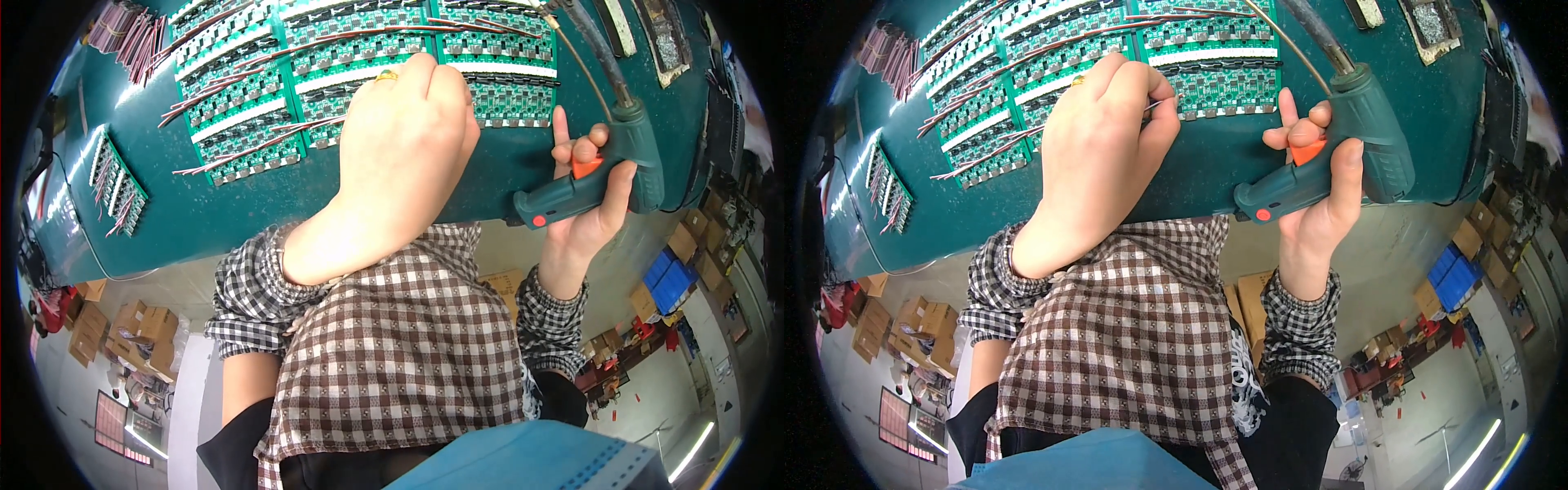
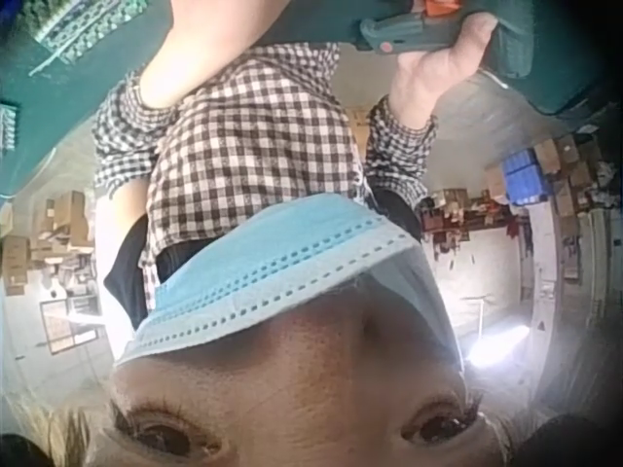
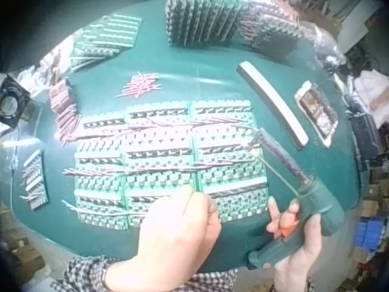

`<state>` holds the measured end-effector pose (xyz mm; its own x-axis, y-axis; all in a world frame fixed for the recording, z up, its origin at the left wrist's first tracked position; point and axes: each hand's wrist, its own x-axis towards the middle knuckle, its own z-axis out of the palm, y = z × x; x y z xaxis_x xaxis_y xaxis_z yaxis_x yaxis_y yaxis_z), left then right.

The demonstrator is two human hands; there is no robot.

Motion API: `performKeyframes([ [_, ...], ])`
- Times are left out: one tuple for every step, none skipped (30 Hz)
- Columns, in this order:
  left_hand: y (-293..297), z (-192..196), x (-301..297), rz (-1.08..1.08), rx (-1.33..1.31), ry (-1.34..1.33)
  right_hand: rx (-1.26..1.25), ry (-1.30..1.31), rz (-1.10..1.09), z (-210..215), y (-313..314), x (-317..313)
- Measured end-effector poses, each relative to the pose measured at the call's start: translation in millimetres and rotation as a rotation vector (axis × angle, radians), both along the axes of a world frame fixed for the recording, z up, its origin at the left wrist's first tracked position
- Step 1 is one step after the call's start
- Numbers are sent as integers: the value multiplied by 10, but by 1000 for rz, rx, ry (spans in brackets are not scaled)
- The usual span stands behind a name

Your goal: The person solders wires onto circuit boards, positioning the wires onto the boards by hand and soldering the connections with an electric soldering gun.

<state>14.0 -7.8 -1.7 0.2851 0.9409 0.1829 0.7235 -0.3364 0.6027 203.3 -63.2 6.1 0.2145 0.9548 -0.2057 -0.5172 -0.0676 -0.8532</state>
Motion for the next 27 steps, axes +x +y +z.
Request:
performKeyframes([
  [0, 4, 2, 3, -1, -7, 4, -15, 0, -2, 2, 2],
  [-1, 0, 2, 3, -1, -7, 9, -31, 0, -2, 1, 1],
  [-3, -9, 3, 2, 6, -7, 9, -31, -1, 4, 4, -6],
  [-5, -15, 3, 2, 12, -7, -6, -23, -10, 16, 10, -18],
  [-9, -20, 4, 0, 13, -7, -19, -14, -20, 19, 11, -26],
  [-12, -23, 5, -1, 14, 0, -18, -14, -22, 18, 8, -31],
  [-15, -27, 7, -3, 16, 7, -18, -26, -29, 16, 4, -35],
  [-17, -26, 3, -2, 16, 8, -19, -36, -33, 19, 6, -42],
  [-18, -24, 2, 6, 17, -1, -19, -35, -32, 21, 2, -34],
  [-19, -24, 3, 15, 17, -10, -11, -34, -25, 23, -5, -13],
  [-23, -32, 5, 15, 18, -9, -1, -32, -20, 23, -13, 5],
  [-29, -42, 9, 24, 19, -5, -1, -32, -20, 49, -34, 9],
  [-33, -50, 12, 34, 20, -1, -20, -56, -55, 103, -76, 7],
  [-37, -54, 13, 38, 19, -1, -39, -81, -86, 161, -121, 16],
  [-39, -55, 16, 44, 22, -9, -53, -108, -84, 207, -197, 56],
  [-38, -56, 18, 49, 24, -17, -63, -183, -78, 265, -258, 96],
  [-36, -56, 20, 49, 23, -18, -75, -246, -80, 334, -324, 99],
  [-34, -62, 18, 50, 33, -10, -87, -308, -83, 399, -391, 93],
  [-32, -68, 16, 51, 43, -2, -89, -308, -82, 475, -450, 76],
  [-31, -67, 16, 49, 42, -1, -147, -437, -44, 560, -503, 47],
  [-29, -65, 16, 53, 40, -11, -205, -564, -5, 618, -548, 25],
  [-27, -61, 14, 57, 39, -21, -205, -563, -5, 645, -590, 13],
  [-22, -53, 15, 56, 38, -22, -218, -623, 3, 663, -627, 7],
  [-17, -42, 14, 48, 26, -25, -230, -683, 11, 677, -652, -3],
  [-13, -30, 11, 41, 13, -27, -249, -691, -25, 689, -657, -50],
  [-11, -21, 8, 41, 13, -27, -250, -690, -25, 702, -661, -47],
  [-10, -11, 4, 25, 22, 23, -258, -691, -12, 713, -664, -42],
])
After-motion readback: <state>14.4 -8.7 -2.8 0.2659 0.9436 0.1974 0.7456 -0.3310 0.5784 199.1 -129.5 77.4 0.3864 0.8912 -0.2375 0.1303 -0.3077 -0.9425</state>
